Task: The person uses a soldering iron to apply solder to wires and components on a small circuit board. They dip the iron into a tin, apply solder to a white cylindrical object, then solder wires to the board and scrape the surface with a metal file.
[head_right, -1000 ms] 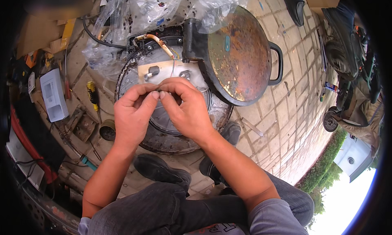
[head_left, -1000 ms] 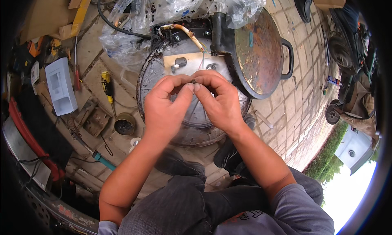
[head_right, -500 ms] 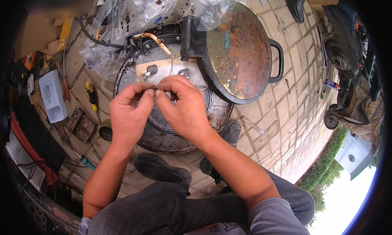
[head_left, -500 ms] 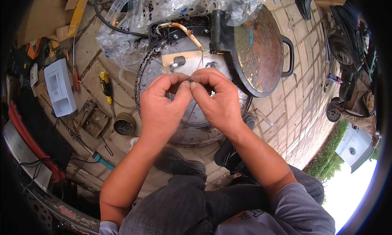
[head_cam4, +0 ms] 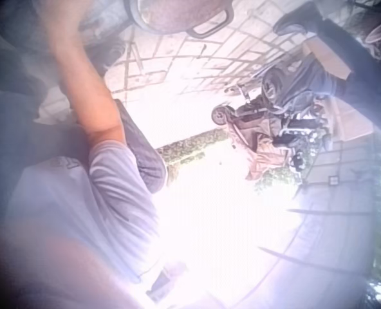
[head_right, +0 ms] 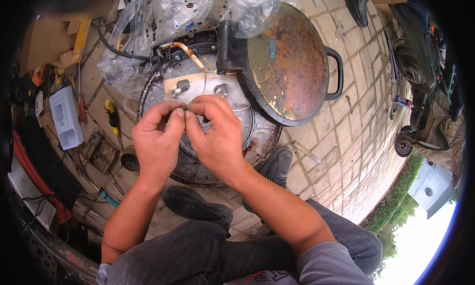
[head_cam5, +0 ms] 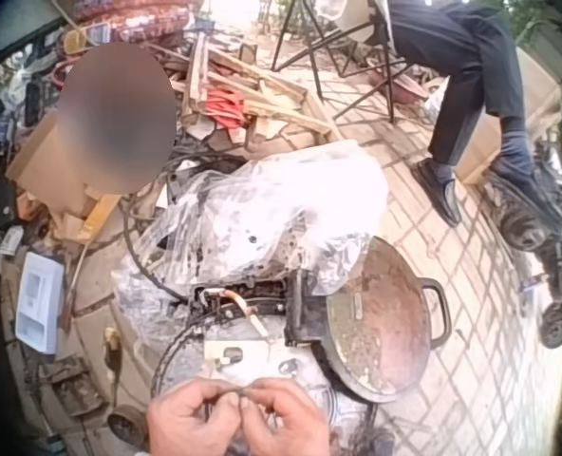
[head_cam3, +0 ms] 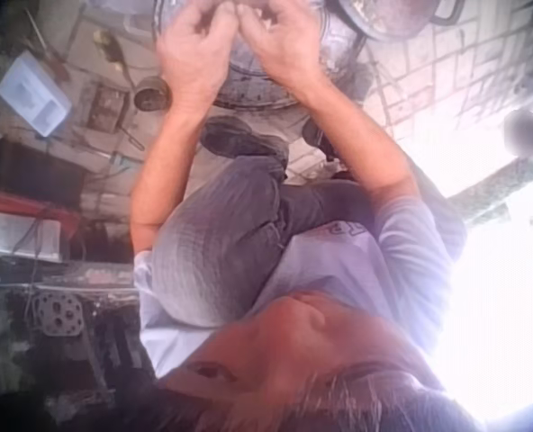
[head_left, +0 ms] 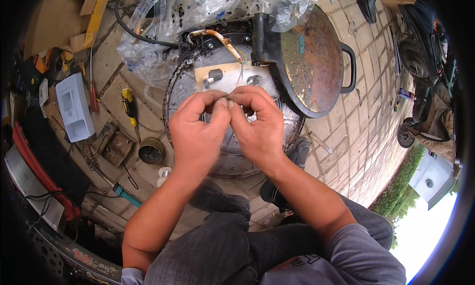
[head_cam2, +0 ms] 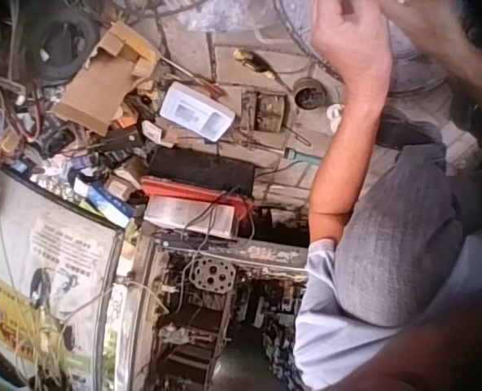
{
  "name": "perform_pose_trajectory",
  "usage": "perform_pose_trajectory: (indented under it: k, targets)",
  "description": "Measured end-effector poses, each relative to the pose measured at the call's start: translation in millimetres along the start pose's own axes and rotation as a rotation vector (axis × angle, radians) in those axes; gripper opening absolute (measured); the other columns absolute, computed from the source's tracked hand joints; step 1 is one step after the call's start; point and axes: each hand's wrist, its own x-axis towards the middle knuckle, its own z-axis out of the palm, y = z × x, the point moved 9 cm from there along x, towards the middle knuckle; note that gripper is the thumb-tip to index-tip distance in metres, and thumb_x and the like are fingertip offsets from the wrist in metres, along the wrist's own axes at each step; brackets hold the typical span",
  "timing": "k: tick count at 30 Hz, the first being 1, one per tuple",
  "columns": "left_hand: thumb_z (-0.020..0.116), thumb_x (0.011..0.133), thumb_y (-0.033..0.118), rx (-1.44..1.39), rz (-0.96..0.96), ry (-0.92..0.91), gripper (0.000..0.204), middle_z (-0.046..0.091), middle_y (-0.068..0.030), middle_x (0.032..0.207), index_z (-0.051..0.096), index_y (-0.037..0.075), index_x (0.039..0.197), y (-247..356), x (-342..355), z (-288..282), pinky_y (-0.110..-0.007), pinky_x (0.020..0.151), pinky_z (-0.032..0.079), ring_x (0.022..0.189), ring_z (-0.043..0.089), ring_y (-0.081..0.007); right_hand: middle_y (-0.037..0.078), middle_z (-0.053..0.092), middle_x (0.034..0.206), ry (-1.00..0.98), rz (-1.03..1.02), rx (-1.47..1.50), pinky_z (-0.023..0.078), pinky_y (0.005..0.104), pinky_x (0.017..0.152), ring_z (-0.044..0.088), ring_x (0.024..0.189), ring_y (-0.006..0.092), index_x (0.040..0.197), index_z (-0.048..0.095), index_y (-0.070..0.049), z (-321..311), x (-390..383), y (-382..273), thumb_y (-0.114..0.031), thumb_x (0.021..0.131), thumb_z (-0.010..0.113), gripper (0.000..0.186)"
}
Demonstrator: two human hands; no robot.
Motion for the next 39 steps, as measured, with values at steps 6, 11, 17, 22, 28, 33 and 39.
perform_pose_trajectory:
  k: [6,11,17,22,28,33,39]
  targets:
    - [0.071,0.091,0.003,-0.096,0.029,0.018,0.014,0.072,-0.0082,0.092,0.073,-0.004,0.103,3,0,-2,-0.026,0.077,0.053,0.081,0.066,-0.0128,0.013,0.069,0.097,-0.011,-0.010,0.017,0.054,0.0372,0.078,0.067,0.086,0.0291,0.091,0.068,0.000,-2,5,-2,-0.002,0.083,0.073,0.010]
    - [0.070,0.091,0.002,-0.040,0.107,-0.051,0.015,0.072,-0.0082,0.093,0.073,-0.004,0.105,9,4,-2,-0.026,0.078,0.052,0.083,0.066,-0.0127,0.013,0.068,0.096,-0.028,-0.098,-0.049,0.053,0.0388,0.079,0.066,0.088,0.0319,0.091,0.067,-0.001,-1,6,-5,-0.002,0.081,0.074,0.012]
    - [0.070,0.091,0.001,-0.044,0.031,-0.094,0.014,0.071,-0.0073,0.093,0.072,-0.004,0.105,0,7,-3,-0.026,0.079,0.052,0.085,0.065,-0.0121,0.013,0.069,0.099,-0.093,-0.064,-0.061,0.054,0.0384,0.081,0.067,0.092,0.0326,0.096,0.068,0.000,3,6,-3,-0.003,0.083,0.073,0.014]
    - [0.070,0.097,0.008,-0.454,-0.242,-0.046,0.020,0.070,-0.0052,0.095,0.070,-0.004,0.113,-29,6,-6,-0.026,0.084,0.052,0.086,0.065,-0.0130,0.014,0.069,0.110,-0.221,-0.010,-0.035,0.055,0.0378,0.084,0.068,0.099,0.0330,0.106,0.070,0.001,-1,16,-6,-0.004,0.088,0.072,0.019]
    - [0.065,0.100,0.010,-0.731,-0.399,-0.045,0.018,0.070,-0.0081,0.101,0.065,-0.002,0.113,-46,4,0,-0.030,0.085,0.055,0.090,0.067,-0.0160,0.013,0.067,0.105,-0.249,-0.119,-0.117,0.054,0.0392,0.080,0.067,0.095,0.0335,0.104,0.069,0.000,5,20,-7,-0.004,0.088,0.071,0.017]
    - [0.064,0.100,0.009,-0.767,-0.368,-0.046,0.018,0.069,-0.0093,0.102,0.062,-0.002,0.114,-44,3,3,-0.030,0.087,0.056,0.092,0.067,-0.0168,0.012,0.064,0.097,-0.237,-0.128,-0.141,0.053,0.0409,0.076,0.065,0.088,0.0347,0.100,0.067,0.000,11,21,-7,-0.005,0.087,0.071,0.014]
    - [0.064,0.100,0.007,-0.700,-0.349,-0.053,0.017,0.070,-0.0091,0.102,0.063,-0.003,0.114,-45,0,3,-0.030,0.087,0.055,0.092,0.068,-0.0163,0.014,0.064,0.097,-0.270,-0.078,-0.164,0.052,0.0415,0.074,0.065,0.086,0.0354,0.103,0.067,-0.001,12,18,-1,-0.006,0.088,0.070,0.016]
